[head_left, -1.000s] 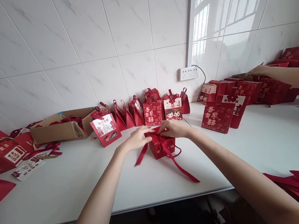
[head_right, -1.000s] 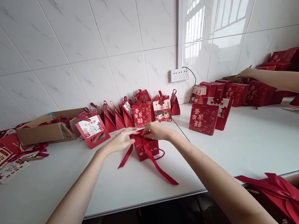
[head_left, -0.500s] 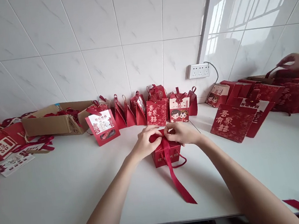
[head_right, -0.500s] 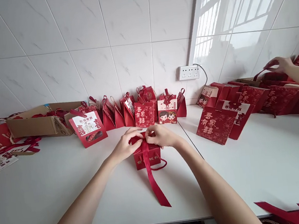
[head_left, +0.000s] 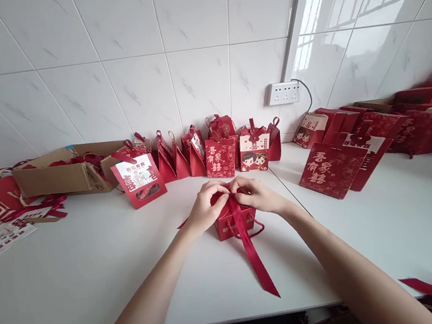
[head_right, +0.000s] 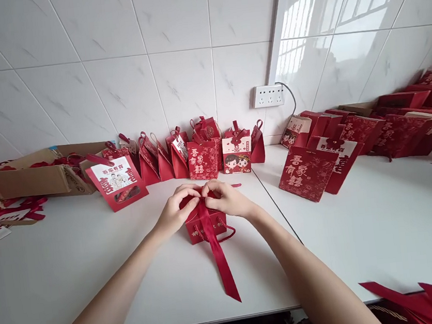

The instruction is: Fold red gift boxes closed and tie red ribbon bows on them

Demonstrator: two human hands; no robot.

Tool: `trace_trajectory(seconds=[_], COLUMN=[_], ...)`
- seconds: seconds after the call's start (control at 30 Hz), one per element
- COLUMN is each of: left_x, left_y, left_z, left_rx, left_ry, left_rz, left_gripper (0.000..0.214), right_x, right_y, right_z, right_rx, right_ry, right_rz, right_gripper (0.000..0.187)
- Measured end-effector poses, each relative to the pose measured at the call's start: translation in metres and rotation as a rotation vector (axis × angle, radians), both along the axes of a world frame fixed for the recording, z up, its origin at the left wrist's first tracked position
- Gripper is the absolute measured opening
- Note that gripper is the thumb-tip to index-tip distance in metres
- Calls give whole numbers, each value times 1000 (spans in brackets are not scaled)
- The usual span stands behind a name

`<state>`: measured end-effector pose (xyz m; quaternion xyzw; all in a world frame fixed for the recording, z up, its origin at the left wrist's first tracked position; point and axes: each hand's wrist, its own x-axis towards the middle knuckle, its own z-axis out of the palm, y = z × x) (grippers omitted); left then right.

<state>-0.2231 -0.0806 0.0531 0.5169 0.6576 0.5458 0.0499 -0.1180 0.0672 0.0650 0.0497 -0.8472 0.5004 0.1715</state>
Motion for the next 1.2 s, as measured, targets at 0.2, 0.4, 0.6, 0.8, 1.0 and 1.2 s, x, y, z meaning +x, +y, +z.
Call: trace_trajectory(seconds=[0.2, 0.4, 0.6, 0.8, 1.0, 1.2], left_x=[3, 6, 8, 8, 8, 10], left_y=[-4, -4, -4, -4, -4, -4], left_z=[2, 1, 2, 3, 3, 4], left_rx=[-93, -47, -34, -51, -34, -26], left_ry=[83, 89, 116, 79, 94, 65], left_rz=[-16, -52, -70, -69, -81, -61], left_gripper=[11, 12, 11, 10, 10, 8], right_x=[2, 6, 10, 8, 7, 9], right_y=[11, 18, 16, 10, 3, 6], right_z=[0, -2, 8, 6, 6, 5], right_rx=[-126, -228, -63, -299, -313, -273], right_ry=[-107, -204, -177, -249, -201, -181], right_rz=[217, 268, 223, 170, 54, 75], right_gripper=[3, 16, 24, 34, 35, 33])
